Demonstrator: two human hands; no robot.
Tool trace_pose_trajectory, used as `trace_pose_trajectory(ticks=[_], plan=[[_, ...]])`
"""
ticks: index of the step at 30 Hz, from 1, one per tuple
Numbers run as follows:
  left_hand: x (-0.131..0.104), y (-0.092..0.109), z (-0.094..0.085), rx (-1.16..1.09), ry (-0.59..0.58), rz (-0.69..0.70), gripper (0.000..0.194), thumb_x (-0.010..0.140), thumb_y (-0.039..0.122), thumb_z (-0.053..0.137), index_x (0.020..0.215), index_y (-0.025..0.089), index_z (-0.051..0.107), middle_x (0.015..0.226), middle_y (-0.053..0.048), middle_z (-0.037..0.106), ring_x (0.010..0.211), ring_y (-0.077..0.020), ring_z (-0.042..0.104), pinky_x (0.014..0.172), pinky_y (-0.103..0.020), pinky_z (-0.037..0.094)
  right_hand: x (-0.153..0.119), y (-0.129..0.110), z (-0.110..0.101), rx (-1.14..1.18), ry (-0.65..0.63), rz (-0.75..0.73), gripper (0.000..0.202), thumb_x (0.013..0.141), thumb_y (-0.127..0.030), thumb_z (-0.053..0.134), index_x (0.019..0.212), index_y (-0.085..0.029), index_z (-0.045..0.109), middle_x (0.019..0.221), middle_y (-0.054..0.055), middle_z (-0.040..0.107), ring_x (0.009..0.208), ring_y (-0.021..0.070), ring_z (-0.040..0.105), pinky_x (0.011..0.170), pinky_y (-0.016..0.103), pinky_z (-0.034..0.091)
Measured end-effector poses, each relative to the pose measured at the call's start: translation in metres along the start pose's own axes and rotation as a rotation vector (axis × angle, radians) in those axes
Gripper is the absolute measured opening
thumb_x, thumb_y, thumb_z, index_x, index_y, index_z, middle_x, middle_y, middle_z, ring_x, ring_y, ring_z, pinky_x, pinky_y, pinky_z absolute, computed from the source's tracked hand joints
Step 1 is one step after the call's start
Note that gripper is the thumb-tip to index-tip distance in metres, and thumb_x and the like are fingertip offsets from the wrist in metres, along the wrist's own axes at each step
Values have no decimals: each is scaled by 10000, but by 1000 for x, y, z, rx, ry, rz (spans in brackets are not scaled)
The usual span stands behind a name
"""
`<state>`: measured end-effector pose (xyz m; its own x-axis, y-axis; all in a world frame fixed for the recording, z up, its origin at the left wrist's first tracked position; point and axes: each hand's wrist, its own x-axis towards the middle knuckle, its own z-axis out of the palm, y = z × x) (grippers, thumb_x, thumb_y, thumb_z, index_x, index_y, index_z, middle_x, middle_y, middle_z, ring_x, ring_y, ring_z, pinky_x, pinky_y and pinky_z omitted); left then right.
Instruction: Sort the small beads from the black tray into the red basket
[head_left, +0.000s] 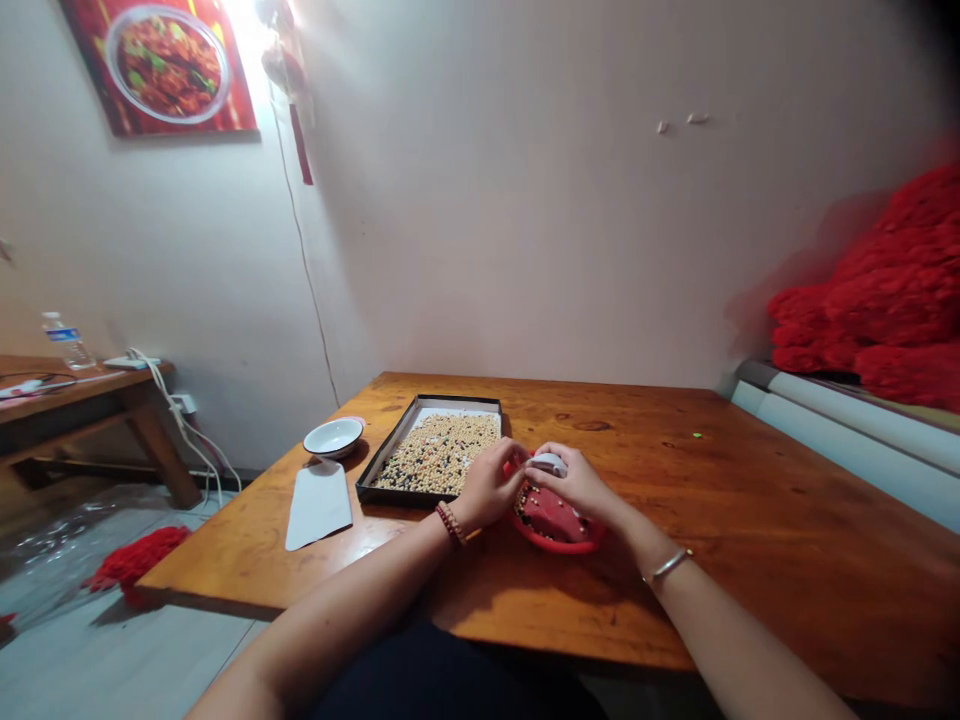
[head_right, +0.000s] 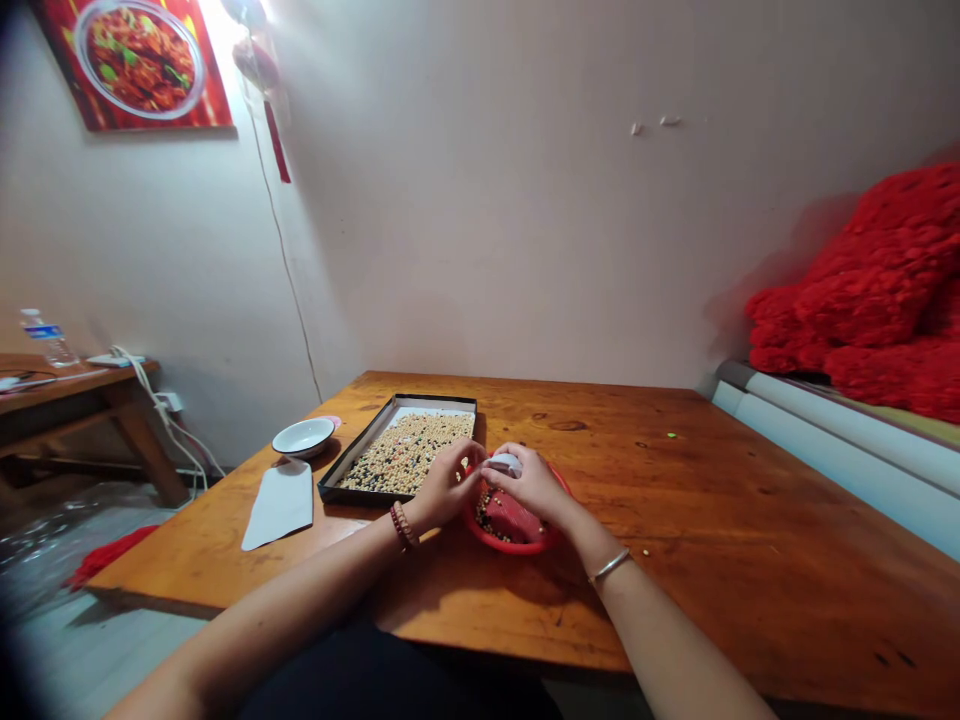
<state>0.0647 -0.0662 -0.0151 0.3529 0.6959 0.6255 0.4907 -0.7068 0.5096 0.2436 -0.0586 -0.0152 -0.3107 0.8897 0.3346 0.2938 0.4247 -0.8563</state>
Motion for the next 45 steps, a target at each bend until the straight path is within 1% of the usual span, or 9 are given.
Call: trace_pose_trajectory(ticks=[6,10,16,22,29,33,37,40,45], plan=[[0,-1,5,-73,-40,-57,250,934,407,478,883,170,539,821,-21,603,733,-133,533,685,-248,417,3,4,-5,78,-44,-8,377,659,-481,748,800,-158,612,732,11,621,655,141,535,610,250,399],[1,0,4,-150,-55,-90,269,921,426,496,866,167,546,812,-19,592,739,-136,531,682,-246,420,3,8,-5,78,-39,2,361,660,-462,739,703,-173,528,630,-28,533,578,111,453,545,231,339],[3,0,2,-281,-101,-123,292,909,447,513,872,161,558,820,-15,583,755,-131,532,673,-232,421,2,3,-3,69,-49,-11,194,680,-304,627,694,-194,468,617,-47,463,565,101,382,531,224,298],[4,3,-1,-219,-201,-129,319,911,469,502,859,161,570,782,-2,605,697,-118,522,641,-227,389,3,4,3,170,-52,48,76,636,-239,471,706,-208,469,593,-44,427,555,118,367,531,238,315],[5,4,-4,-191,-214,-111,314,917,454,500,882,157,596,794,-13,630,704,-122,543,654,-230,407,3,5,2,79,-36,18,129,675,-295,534,743,-206,472,614,-52,450,550,104,376,521,228,315],[8,-1,-5,-185,-212,-79,339,906,478,518,921,158,630,851,-36,659,756,-133,574,685,-233,427,3,5,-1,123,-43,39,170,708,-352,545,761,-205,479,598,-56,446,521,100,369,501,229,309],[9,-5,-5,-144,-185,-104,369,907,502,502,893,159,636,823,-29,655,733,-129,570,664,-229,424,4,6,0,77,2,-22,267,796,-450,524,781,-184,534,679,-15,520,616,129,463,593,253,382],[9,-5,-5,-135,-194,-129,376,900,509,501,830,157,614,759,-15,627,685,-119,546,619,-218,408,4,8,1,1,10,-79,283,820,-455,537,786,-175,560,748,10,567,707,150,510,675,269,405],[8,-6,-4,-92,-230,-136,288,887,423,516,801,156,583,719,-1,597,637,-106,505,575,-207,370,3,11,2,-29,-28,-101,266,841,-439,554,826,-174,575,787,12,606,733,152,531,687,264,405]])
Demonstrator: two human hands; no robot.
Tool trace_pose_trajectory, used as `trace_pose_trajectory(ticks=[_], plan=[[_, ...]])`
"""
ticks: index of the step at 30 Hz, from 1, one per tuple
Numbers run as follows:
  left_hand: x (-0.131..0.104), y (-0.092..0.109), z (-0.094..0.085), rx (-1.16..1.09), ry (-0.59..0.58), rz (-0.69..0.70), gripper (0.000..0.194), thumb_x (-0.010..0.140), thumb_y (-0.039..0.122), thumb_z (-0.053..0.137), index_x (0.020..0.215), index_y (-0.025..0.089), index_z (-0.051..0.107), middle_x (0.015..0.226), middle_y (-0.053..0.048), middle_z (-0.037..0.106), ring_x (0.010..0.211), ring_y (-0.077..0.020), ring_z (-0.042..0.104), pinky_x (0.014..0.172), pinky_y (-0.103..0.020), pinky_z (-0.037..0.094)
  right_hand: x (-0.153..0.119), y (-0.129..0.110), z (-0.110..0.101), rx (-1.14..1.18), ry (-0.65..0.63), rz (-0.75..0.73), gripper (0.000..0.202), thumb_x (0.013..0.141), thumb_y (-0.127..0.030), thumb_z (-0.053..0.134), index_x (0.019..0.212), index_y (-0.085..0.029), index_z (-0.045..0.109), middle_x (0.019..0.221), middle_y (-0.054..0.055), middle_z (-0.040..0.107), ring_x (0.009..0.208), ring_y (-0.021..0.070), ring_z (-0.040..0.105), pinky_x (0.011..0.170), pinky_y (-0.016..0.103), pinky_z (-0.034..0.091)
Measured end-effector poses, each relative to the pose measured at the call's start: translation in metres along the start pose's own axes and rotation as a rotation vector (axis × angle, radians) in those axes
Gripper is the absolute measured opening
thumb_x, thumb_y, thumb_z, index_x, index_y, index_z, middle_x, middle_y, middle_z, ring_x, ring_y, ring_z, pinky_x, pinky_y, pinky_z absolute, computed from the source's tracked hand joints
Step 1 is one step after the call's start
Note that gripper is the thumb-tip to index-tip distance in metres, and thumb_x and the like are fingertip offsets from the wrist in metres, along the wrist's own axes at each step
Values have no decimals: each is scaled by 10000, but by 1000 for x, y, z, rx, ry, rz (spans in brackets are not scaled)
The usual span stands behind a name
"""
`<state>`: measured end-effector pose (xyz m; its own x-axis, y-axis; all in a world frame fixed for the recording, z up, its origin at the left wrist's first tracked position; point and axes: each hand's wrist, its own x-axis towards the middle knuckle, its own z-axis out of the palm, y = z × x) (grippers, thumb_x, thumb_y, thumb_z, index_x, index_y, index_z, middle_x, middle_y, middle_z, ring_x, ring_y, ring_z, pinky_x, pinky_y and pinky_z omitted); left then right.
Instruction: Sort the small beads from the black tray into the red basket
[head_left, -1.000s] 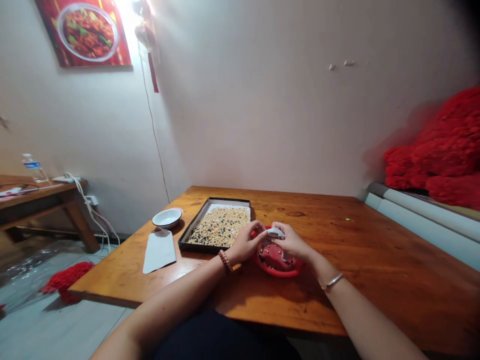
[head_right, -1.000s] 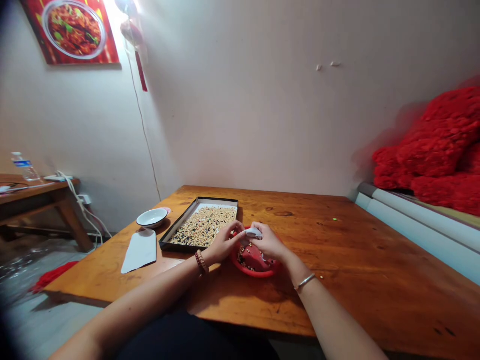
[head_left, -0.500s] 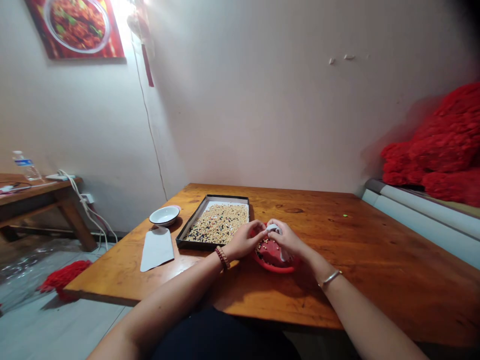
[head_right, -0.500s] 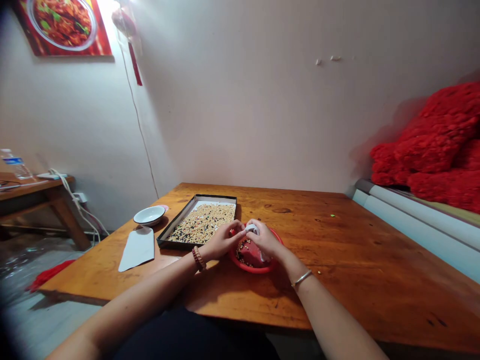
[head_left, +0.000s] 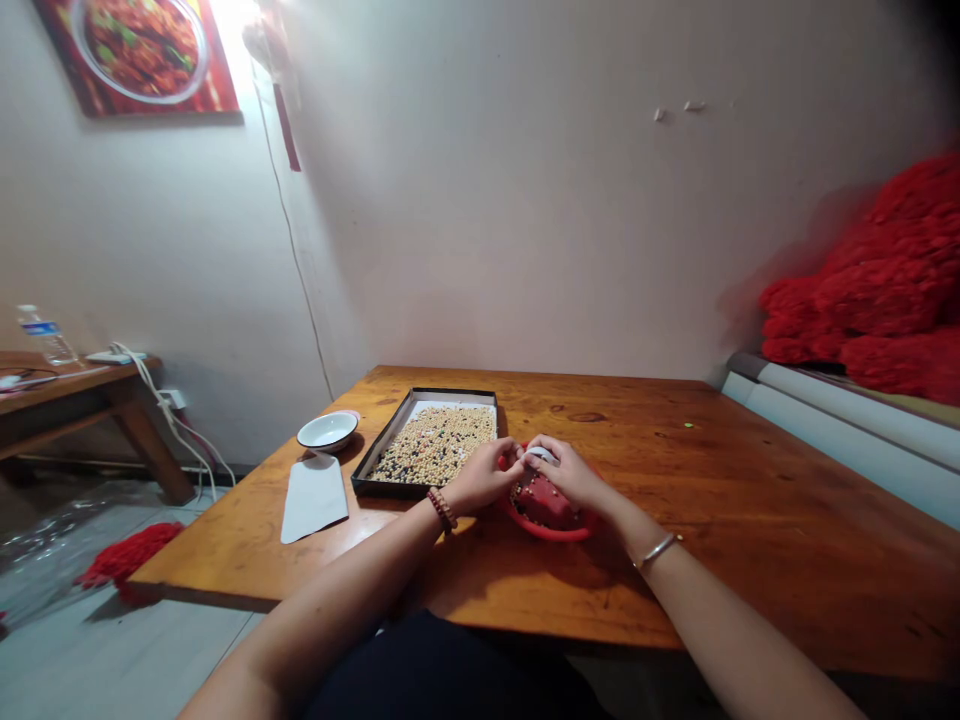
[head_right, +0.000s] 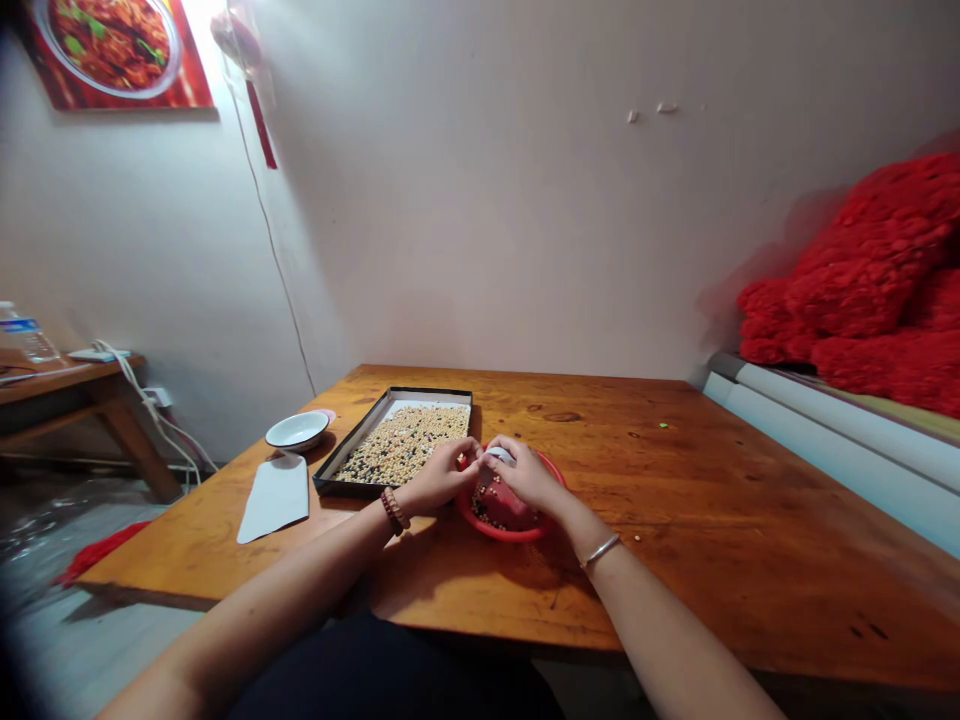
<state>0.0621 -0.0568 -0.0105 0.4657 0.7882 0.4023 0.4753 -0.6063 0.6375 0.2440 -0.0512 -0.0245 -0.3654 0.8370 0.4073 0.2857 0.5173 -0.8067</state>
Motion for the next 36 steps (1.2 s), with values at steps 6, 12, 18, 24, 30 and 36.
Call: trace_pose_trajectory(ticks=[6,12,18,24,30,36], plan=[[0,1,-2,59,-9,-2,278,887,407,491,805,157,578,720,-2,585,645,-118,491,590,-218,370,-1,-3,-1,-51,24,19,246,826,-414,573,824,-169,602,786,16,627,736,158,548,685,267,414],[1,-4,-6,126,-32,84,248,894,394,526,856,163,607,802,-31,617,727,-145,531,675,-247,405,-1,-7,-6,-101,42,59,298,794,-443,596,787,-150,654,740,33,650,700,167,555,649,271,411],[3,-9,-15,262,63,62,245,928,403,481,930,187,597,898,-45,632,821,-166,559,773,-275,438,1,-2,-14,-130,47,108,339,776,-464,624,845,-142,704,784,56,694,723,187,593,658,276,426],[-1,-26,-39,824,36,-370,339,879,380,545,1088,122,615,1074,-199,620,1070,-327,545,867,-407,440,4,9,-15,-79,196,146,296,772,-431,606,841,-153,681,782,49,687,691,173,588,637,273,434],[1,-33,-41,808,-155,-473,183,809,287,605,886,172,724,945,-167,691,921,-303,642,779,-374,475,5,7,-13,83,235,213,274,744,-419,591,822,-161,635,693,18,631,554,132,524,541,257,419],[3,-29,-36,787,-122,-445,169,824,255,570,846,187,724,891,-146,701,846,-276,658,746,-352,473,7,1,-15,291,311,216,344,678,-484,671,805,-171,607,720,45,643,591,153,561,538,268,453]])
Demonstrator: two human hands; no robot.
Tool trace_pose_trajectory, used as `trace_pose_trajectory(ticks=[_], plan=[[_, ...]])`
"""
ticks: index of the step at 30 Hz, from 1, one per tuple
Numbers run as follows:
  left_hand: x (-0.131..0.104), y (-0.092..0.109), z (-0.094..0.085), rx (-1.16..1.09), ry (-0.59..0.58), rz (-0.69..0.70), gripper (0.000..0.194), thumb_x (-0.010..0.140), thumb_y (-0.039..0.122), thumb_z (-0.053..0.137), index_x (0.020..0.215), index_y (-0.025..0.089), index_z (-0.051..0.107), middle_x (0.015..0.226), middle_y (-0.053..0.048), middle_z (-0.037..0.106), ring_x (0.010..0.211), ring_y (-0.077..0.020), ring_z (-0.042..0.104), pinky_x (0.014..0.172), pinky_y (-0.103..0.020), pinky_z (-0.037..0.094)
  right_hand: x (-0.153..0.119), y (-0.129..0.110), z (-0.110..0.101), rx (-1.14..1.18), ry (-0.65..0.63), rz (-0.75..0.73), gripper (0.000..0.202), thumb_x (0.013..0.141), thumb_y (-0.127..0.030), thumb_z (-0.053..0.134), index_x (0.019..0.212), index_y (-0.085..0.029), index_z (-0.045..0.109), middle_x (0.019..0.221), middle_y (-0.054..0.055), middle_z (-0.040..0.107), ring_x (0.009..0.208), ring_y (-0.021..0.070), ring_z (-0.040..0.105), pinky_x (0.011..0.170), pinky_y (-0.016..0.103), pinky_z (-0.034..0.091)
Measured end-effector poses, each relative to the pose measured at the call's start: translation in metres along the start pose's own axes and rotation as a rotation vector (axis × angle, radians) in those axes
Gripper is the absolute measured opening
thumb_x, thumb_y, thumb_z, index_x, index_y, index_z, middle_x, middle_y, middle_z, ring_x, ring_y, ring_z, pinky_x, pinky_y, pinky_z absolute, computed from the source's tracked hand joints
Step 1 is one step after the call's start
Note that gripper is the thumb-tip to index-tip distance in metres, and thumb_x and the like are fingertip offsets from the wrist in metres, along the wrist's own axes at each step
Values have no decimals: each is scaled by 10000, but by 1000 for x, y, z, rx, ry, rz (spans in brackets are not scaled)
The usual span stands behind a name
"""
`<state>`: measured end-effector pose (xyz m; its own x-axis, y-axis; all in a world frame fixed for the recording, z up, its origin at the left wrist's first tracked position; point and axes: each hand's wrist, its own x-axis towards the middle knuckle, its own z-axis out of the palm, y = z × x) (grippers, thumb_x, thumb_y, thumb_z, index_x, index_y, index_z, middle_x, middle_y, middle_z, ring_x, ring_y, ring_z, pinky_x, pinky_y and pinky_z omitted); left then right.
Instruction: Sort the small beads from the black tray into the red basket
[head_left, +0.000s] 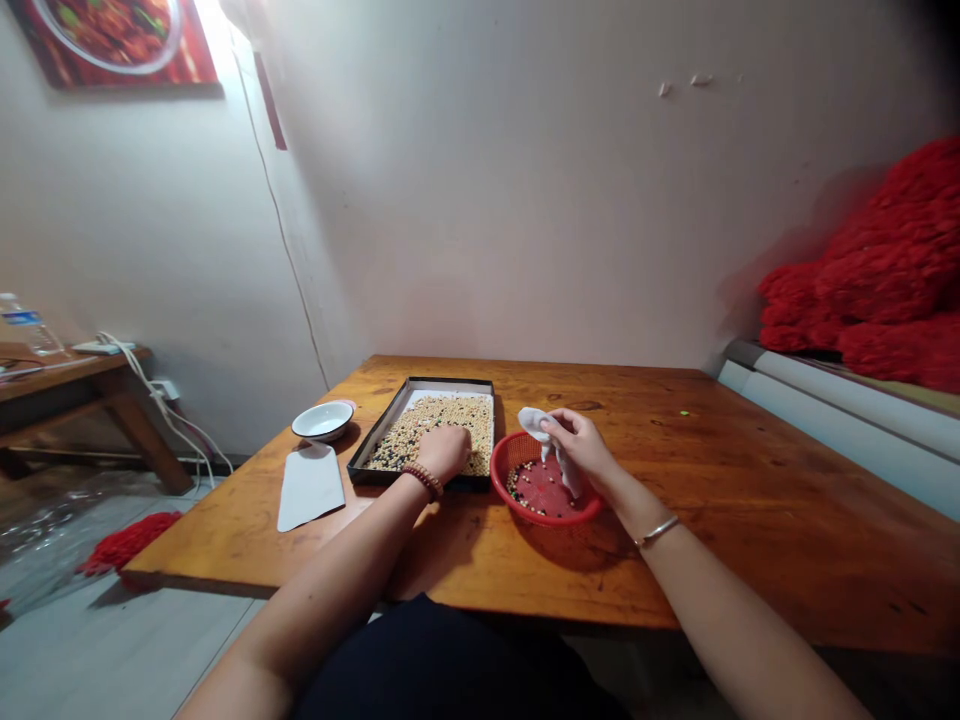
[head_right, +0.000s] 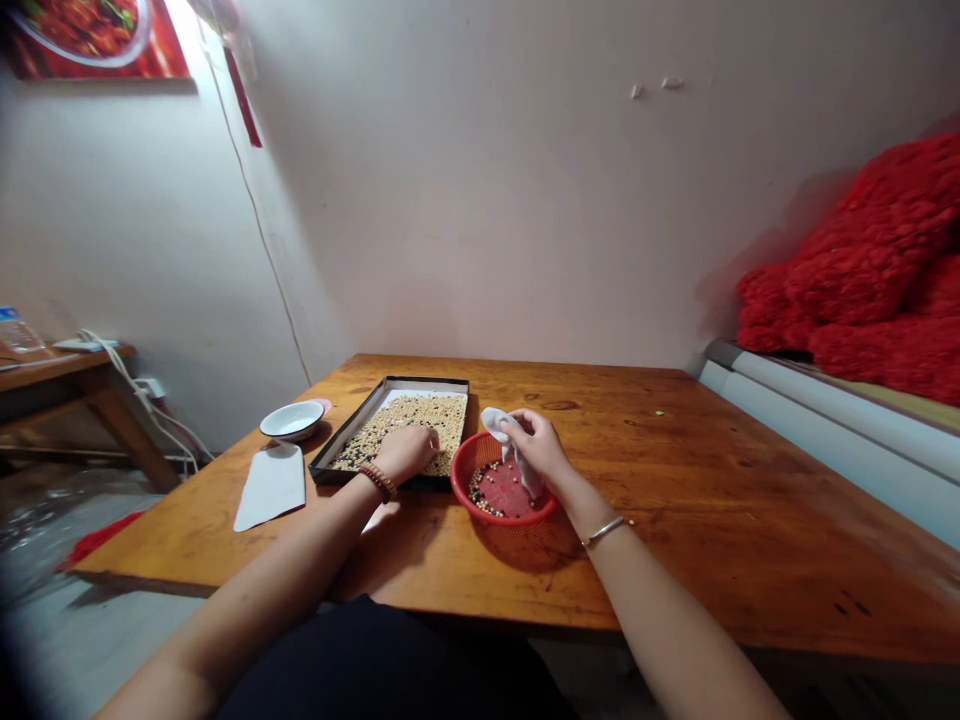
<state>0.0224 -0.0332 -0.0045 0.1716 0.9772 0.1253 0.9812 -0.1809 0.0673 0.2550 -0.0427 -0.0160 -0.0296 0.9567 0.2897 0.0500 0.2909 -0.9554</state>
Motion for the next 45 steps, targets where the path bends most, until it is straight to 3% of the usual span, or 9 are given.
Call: trace_pose_trajectory(ticks=[10,15,18,24,29,33,39,43,45], plan=[[-3,8,-1,-192,211,72,202,885,297,524,897,175,684,934,-114,673,907,-238,615,768,-324,458,0,-9,-6,55,64,-26,459,633,-602,696,722,-152,670,705,55,663,639,159,559,606,274,426],[-4,30,-4,-1001,-61,313,377,854,484,578,916,122,664,872,-85,681,771,-159,615,702,-265,480,1,-3,-4,32,-24,2,480,644,-627,677,681,-149,683,645,41,648,599,149,540,581,267,408],[-9,40,-3,-1173,-120,438,414,796,525,646,892,123,669,980,-103,675,895,-171,616,815,-286,484,1,1,-2,45,-60,39,513,673,-657,639,668,-145,674,602,38,628,551,142,519,541,266,392],[-10,44,5,-1172,88,541,293,807,438,673,842,147,670,1108,-107,630,1050,-196,579,853,-296,491,-1,-1,0,12,-197,79,584,662,-720,611,650,-139,664,541,12,582,481,111,437,493,255,347],[-12,44,6,-1089,201,479,226,850,365,630,874,146,682,935,-76,686,891,-168,622,802,-276,494,-9,-6,5,-58,-305,96,609,682,-758,549,604,-157,608,503,-8,517,462,105,401,473,254,322],[-12,43,7,-991,282,352,183,847,307,614,801,146,686,781,-36,688,739,-143,612,701,-240,479,-11,-1,9,-125,-276,64,623,717,-777,485,552,-177,514,478,-26,445,447,95,360,453,251,273],[-13,42,8,-1029,302,362,198,841,334,624,838,145,681,825,-44,693,750,-141,617,703,-232,483,-5,9,7,-187,-233,10,650,722,-795,458,529,-176,498,477,-18,451,460,106,399,458,255,311],[-16,44,6,-1032,273,409,216,848,356,620,882,151,680,806,-37,683,721,-134,603,669,-224,469,-9,5,5,-40,-235,-50,565,773,-700,529,944,-177,659,862,75,675,807,204,635,697,311,499],[-16,45,7,-998,306,398,193,857,326,603,877,151,683,789,-33,676,706,-129,587,661,-222,454,-13,1,4,22,-273,-100,653,729,-588,677,1262,-236,538,1177,105,630,1074,232,606,885,351,490]])
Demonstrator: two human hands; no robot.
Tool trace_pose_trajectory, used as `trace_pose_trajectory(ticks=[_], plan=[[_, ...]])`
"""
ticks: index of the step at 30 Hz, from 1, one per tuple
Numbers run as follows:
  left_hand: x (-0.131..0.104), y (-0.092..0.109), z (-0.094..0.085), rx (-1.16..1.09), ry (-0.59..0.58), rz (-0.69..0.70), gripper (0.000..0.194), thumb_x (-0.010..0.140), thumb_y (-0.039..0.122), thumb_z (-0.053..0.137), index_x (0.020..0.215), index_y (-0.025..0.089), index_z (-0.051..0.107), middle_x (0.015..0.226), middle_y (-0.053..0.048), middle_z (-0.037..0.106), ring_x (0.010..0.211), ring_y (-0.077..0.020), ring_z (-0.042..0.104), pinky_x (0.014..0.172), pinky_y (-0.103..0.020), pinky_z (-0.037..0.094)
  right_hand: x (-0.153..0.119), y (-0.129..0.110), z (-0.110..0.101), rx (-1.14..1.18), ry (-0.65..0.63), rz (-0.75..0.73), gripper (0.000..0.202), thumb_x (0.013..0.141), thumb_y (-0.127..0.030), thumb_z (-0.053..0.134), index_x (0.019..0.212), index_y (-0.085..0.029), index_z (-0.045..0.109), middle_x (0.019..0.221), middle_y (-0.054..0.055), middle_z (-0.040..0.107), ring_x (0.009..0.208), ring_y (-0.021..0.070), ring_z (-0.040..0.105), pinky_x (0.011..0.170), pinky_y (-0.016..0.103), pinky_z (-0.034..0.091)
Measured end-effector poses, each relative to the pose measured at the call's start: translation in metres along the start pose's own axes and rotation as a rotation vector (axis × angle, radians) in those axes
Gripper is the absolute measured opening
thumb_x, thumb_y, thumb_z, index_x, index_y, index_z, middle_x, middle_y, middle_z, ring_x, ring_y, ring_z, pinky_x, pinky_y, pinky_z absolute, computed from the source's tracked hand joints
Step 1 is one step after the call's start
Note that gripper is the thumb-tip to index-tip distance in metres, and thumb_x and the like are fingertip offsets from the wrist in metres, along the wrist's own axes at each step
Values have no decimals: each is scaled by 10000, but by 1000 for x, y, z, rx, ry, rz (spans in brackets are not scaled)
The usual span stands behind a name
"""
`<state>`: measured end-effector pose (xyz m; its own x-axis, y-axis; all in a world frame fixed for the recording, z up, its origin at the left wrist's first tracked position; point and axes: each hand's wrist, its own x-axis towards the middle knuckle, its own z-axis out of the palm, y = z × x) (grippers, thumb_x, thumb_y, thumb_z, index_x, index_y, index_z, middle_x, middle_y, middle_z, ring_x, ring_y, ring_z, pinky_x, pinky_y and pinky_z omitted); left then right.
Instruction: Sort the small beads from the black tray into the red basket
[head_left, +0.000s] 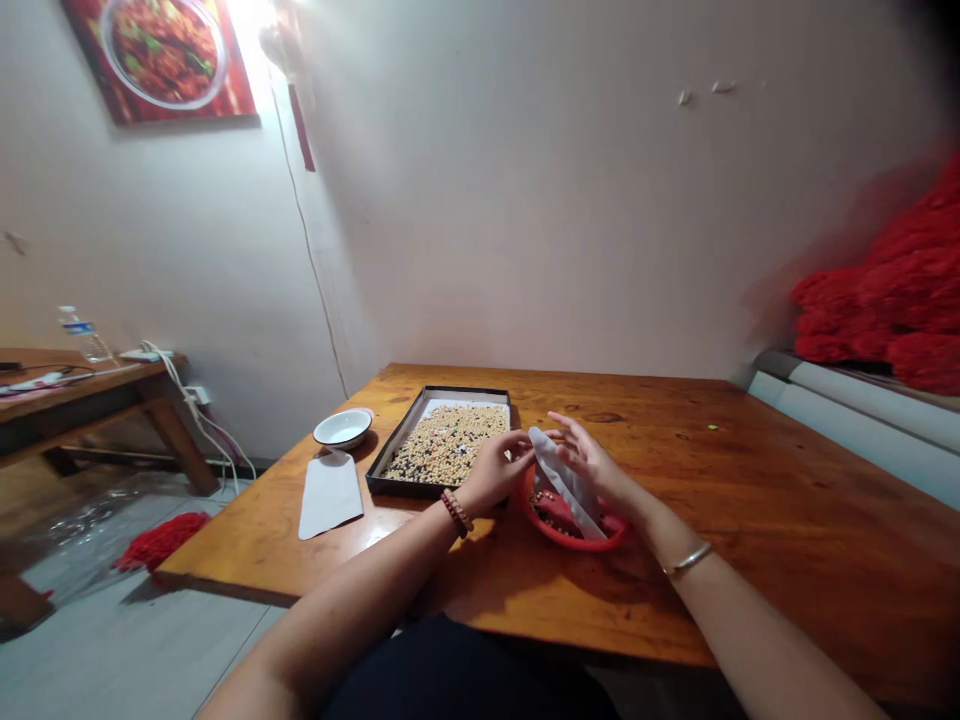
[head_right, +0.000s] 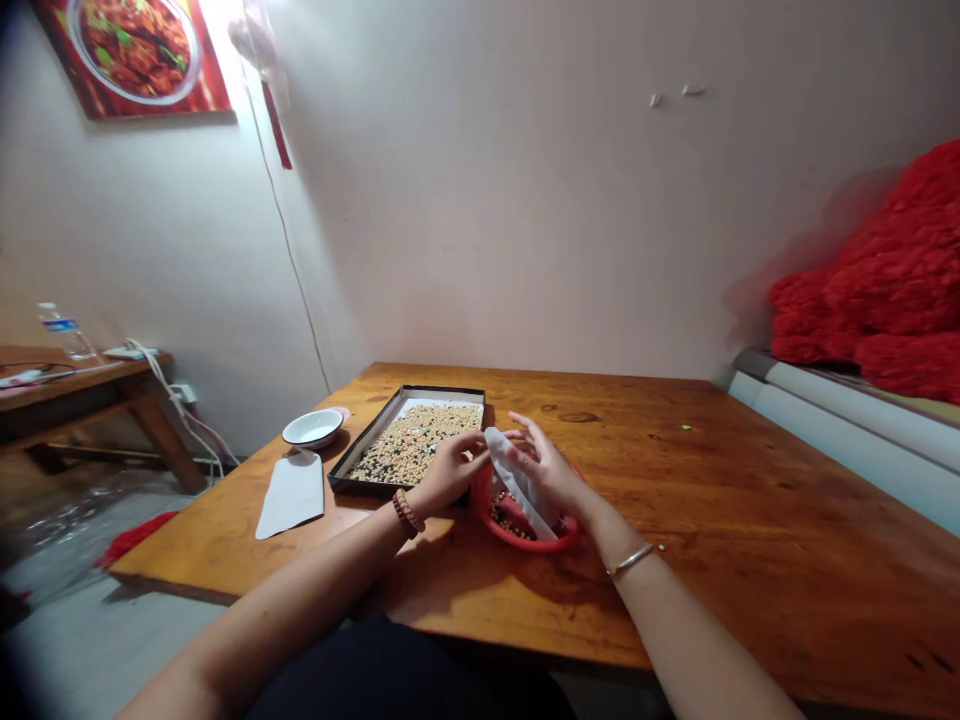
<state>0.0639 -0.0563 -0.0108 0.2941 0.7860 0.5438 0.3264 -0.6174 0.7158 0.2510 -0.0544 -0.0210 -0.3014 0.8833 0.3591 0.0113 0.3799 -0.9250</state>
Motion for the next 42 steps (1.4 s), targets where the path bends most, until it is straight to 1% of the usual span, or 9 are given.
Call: trace_pose_trajectory(ticks=[2,6,8,12,15,22,30,37,42], plan=[[0,-2,0,28,18,7,175,862,298,588,858,150,682,780,-32,672,696,-125,575,654,-221,443,-2,-2,1,-24,-42,-16,768,680,-476,768,1350,-264,459,1277,108,583,1155,239,574,963,376,463],[0,-4,0,50,28,25,157,856,290,591,853,160,679,798,-27,675,707,-123,572,661,-217,438,2,-3,2,-125,67,-6,353,819,-463,603,1032,-190,670,1043,105,695,966,238,650,904,410,495],[0,-5,1,54,37,30,156,856,288,587,838,161,676,787,-22,670,699,-120,565,652,-212,431,4,-3,1,-124,136,-15,339,836,-476,560,929,-175,684,952,106,712,914,239,659,874,412,505],[0,-3,1,62,42,22,141,844,245,571,802,153,670,746,-12,655,669,-111,546,635,-207,415,3,-6,1,-95,99,-45,456,732,-436,702,1110,-200,600,1118,105,658,981,220,640,857,362,512],[1,0,1,67,36,1,142,837,235,565,802,151,674,736,-11,655,670,-112,549,647,-211,417,-2,-8,5,-234,86,-52,593,640,-359,780,1170,-227,549,1124,79,606,933,193,625,794,324,517],[2,1,0,76,36,-42,179,829,243,568,713,140,655,679,-4,629,648,-110,539,621,-210,404,-4,-7,8,-425,139,-93,403,700,-167,622,1096,-232,578,911,26,633,841,174,626,714,287,507],[3,-1,1,32,49,-75,215,846,360,609,864,164,695,823,-44,692,747,-145,603,671,-239,461,3,-4,0,-281,263,-83,178,810,-322,570,853,-174,659,862,75,704,799,195,665,755,330,523],[3,0,0,43,-5,-13,219,862,324,573,761,150,659,709,-12,640,663,-115,551,626,-212,416,-5,-14,3,-436,88,-111,310,712,-394,730,959,-216,674,907,45,719,801,195,675,708,304,533],[2,0,0,63,-36,-38,231,858,340,573,764,147,655,710,-15,635,674,-119,550,627,-211,413,-5,-13,0,-504,102,-155,159,814,-326,617,907,-228,701,877,32,721,802,180,677,756,309,532]])
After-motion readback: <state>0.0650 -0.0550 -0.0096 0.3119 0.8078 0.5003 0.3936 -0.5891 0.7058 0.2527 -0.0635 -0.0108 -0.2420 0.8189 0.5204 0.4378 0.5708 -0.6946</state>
